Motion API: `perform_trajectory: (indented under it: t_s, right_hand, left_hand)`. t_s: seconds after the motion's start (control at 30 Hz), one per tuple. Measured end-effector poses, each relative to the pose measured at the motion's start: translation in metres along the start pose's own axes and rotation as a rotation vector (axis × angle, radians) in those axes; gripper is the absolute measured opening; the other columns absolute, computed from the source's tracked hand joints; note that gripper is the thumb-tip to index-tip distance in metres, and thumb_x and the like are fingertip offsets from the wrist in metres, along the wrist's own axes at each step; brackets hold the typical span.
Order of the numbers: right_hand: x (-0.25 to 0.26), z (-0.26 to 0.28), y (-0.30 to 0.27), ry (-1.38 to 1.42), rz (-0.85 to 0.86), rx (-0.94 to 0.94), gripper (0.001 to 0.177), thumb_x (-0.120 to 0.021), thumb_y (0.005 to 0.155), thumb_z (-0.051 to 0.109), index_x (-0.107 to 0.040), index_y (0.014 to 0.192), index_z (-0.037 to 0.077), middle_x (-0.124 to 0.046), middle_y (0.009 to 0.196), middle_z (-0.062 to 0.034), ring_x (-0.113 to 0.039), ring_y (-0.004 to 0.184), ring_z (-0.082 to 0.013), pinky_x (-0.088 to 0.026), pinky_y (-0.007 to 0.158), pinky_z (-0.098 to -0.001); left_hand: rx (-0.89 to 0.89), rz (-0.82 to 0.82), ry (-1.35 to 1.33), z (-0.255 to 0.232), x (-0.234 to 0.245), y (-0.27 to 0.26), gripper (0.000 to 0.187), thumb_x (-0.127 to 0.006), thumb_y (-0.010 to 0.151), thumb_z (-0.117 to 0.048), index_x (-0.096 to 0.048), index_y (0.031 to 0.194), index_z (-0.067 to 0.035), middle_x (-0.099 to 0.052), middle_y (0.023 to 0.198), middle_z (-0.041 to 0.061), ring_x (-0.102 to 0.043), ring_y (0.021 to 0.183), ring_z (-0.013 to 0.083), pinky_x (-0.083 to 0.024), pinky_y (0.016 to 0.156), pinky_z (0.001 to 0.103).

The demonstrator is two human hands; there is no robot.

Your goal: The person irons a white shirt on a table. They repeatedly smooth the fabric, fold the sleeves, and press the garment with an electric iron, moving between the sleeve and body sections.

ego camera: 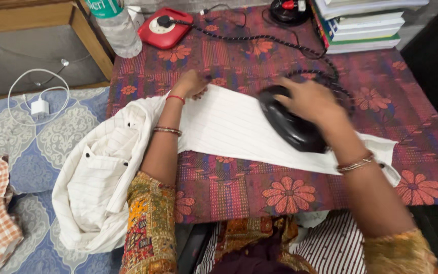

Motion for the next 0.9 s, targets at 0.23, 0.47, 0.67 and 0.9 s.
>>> perform_trajectory:
  t_s: [0.23,0.47,0.67,0.9]
  right_hand:
    - [0.013,-0.058,-0.018,-0.042,0.093,0.016,0.052,-0.062,0.09,0.059,-0.06,0.138,0.042,-0.076,0.082,-0.0193,-0.074,0.08,-0.0389,-0.058,0.08,-0.0504]
    - [0.001,0.034,0.038,0.016,0.037,0.203,0.046,-0.064,0.09,0.056,-0.062,0.134,0.041,-0.075,0.084,-0.016,-0.073,0.08,-0.0379,-0.057,0.076,-0.052]
    - [-0.008,0.119,0.099,0.041,-0.096,0.377,0.042,-0.067,0.091,0.055,-0.065,0.128,0.036,-0.075,0.09,-0.0145,-0.072,0.086,-0.0393,-0.057,0.074,-0.0538]
    - [-0.005,0.075,0.073,0.038,-0.053,0.333,0.044,-0.065,0.09,0.056,-0.064,0.13,0.036,-0.076,0.089,-0.0145,-0.073,0.085,-0.0392,-0.057,0.076,-0.0539]
  left_hand:
    - [0.07,0.059,-0.02,0.015,0.004,0.009,0.04,-0.059,0.1,-0.03,-0.073,0.086,0.005,-0.074,0.074,0.012,-0.073,0.058,0.0223,-0.059,0.051,0.036]
    - [0.084,-0.01,0.049,-0.001,0.022,-0.011,0.045,-0.06,0.099,-0.033,-0.074,0.087,0.008,-0.077,0.084,0.02,-0.078,0.072,0.0284,-0.063,0.065,0.039]
    - [-0.012,-0.278,0.292,-0.006,0.044,-0.014,0.04,-0.061,0.094,-0.031,-0.072,0.104,0.006,-0.066,0.11,0.034,-0.064,0.11,0.048,-0.05,0.099,0.052]
    - [-0.036,-0.263,0.329,-0.004,0.036,-0.006,0.037,-0.061,0.094,-0.029,-0.074,0.104,0.005,-0.067,0.108,0.035,-0.065,0.108,0.049,-0.052,0.097,0.053]
Point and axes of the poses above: each hand's wrist, its own y-axis towards the middle knuckle, its own x-axis out of the back of the hand, z = x × y, the point moved 8 cm from there along y, towards the middle knuckle
